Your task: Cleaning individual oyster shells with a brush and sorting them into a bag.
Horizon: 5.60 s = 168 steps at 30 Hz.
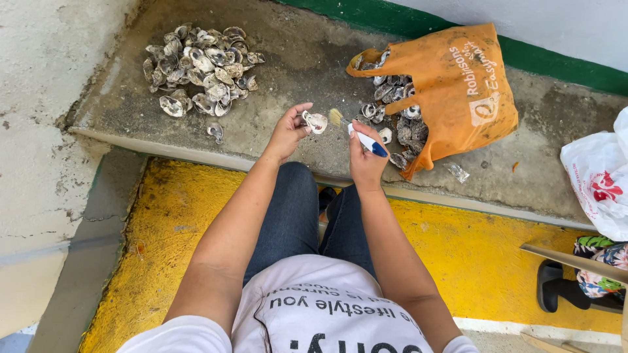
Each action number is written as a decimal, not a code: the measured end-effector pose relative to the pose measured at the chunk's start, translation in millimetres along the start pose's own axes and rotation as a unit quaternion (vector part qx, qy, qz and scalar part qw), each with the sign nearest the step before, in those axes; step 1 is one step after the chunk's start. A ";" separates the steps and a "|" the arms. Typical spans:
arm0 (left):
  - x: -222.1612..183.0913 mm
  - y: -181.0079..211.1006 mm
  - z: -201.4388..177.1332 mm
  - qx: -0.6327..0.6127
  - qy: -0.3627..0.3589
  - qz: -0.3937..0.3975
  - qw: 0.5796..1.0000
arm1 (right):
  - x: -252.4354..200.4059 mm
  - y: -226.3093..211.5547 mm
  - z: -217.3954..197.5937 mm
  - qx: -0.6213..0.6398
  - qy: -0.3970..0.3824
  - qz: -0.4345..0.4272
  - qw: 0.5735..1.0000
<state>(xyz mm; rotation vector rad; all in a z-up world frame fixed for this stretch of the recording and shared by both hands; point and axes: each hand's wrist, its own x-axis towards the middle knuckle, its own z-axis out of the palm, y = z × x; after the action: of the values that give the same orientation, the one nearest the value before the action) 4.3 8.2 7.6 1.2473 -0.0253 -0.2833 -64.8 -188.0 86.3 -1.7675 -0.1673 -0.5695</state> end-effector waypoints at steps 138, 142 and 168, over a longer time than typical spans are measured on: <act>17.9 35.0 25.5 -0.049 -0.067 0.014 0.996 | 8.5 -72.2 -16.7 -0.028 -0.014 -0.118 0.993; 22.1 29.0 27.2 -0.049 -0.081 0.031 0.995 | 9.8 -55.8 -15.2 -0.046 -0.044 -0.097 0.993; 28.3 31.2 32.9 -0.036 -0.063 0.024 0.997 | 12.8 -55.9 -17.1 -0.087 -0.025 -0.121 0.989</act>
<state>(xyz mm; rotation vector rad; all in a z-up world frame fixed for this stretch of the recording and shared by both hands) 32.1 -19.8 43.6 1.1545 -0.1519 -0.3188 -81.1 -190.9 143.8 -1.9461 -0.3811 -0.7317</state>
